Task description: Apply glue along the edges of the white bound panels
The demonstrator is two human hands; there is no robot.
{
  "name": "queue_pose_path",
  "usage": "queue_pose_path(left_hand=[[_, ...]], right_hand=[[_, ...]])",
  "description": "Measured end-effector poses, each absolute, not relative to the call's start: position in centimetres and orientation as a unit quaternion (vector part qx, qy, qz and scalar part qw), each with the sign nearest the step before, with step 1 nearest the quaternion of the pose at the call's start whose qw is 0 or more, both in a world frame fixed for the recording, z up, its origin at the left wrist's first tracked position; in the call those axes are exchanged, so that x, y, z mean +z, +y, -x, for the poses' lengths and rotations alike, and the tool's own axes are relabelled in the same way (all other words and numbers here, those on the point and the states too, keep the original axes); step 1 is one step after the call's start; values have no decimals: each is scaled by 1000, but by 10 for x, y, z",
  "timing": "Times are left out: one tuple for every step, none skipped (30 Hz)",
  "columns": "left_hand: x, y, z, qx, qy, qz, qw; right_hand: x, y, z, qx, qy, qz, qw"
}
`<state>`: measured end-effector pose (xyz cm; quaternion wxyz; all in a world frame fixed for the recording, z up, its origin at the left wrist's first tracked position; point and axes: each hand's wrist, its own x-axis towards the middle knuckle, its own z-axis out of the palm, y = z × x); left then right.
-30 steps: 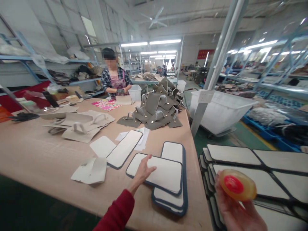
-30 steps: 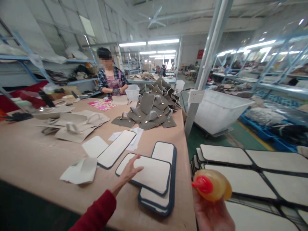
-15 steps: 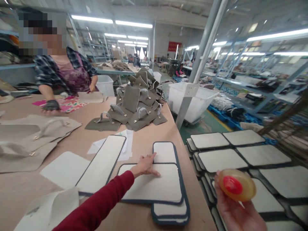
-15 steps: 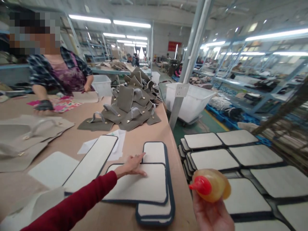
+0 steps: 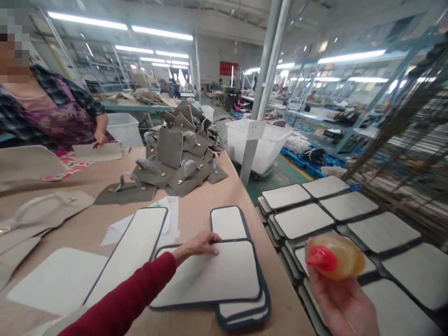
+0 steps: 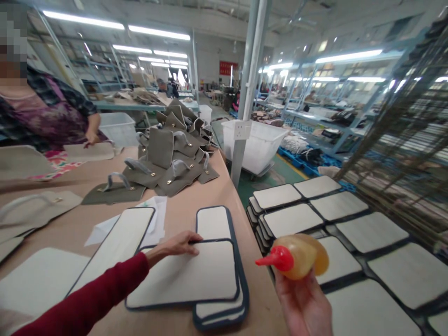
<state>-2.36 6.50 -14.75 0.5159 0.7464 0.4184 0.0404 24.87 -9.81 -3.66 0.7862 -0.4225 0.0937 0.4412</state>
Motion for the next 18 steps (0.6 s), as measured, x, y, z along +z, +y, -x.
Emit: queue_pose_path(left_hand=[[-143, 65, 28, 54, 402, -738, 539], [-135, 64, 34, 66, 389, -730, 558], [-124, 62, 41, 76, 381, -721, 573], [-111, 59, 48, 84, 378, -712, 586], [-96, 56, 55, 90, 376, -702, 598], [-81, 52, 63, 94, 375, -694, 607], [-64, 47, 71, 96, 376, -688, 613], [-49, 42, 79, 97, 378, -685, 615], [-34, 36, 87, 94, 380, -684, 616], [-21, 31, 94, 90, 383, -682, 616], [-10, 25, 101, 86, 385, -682, 616], [0, 20, 107, 82, 385, -682, 616], [9, 15, 113, 79, 385, -683, 616], [16, 11, 119, 78, 384, -685, 615], [23, 6, 125, 76, 382, -689, 611], [29, 2, 130, 76, 380, -695, 606], [34, -1, 136, 73, 378, -701, 600], [39, -5, 141, 72, 376, -707, 594]], right_hand=[[-39, -97, -252, 439, 59, 425, 790], [-40, -96, -255, 435, 17, 425, 793], [-41, -94, -258, 428, -27, 424, 798], [-40, -91, -261, 421, -70, 421, 800], [-37, -87, -262, 415, -111, 414, 803], [-33, -82, -262, 410, -149, 404, 804], [-27, -77, -261, 405, -181, 394, 805], [-20, -73, -259, 403, -209, 383, 804], [-13, -68, -256, 402, -234, 375, 802], [-6, -64, -252, 403, -258, 367, 798], [1, -60, -247, 406, -281, 361, 791], [7, -57, -242, 412, -304, 356, 782], [12, -54, -238, 418, -326, 352, 771], [17, -52, -233, 424, -347, 348, 761], [20, -50, -228, 429, -366, 342, 752], [23, -48, -223, 433, -382, 336, 745], [25, -46, -218, 436, -394, 330, 739], [27, -45, -214, 438, -402, 326, 735]])
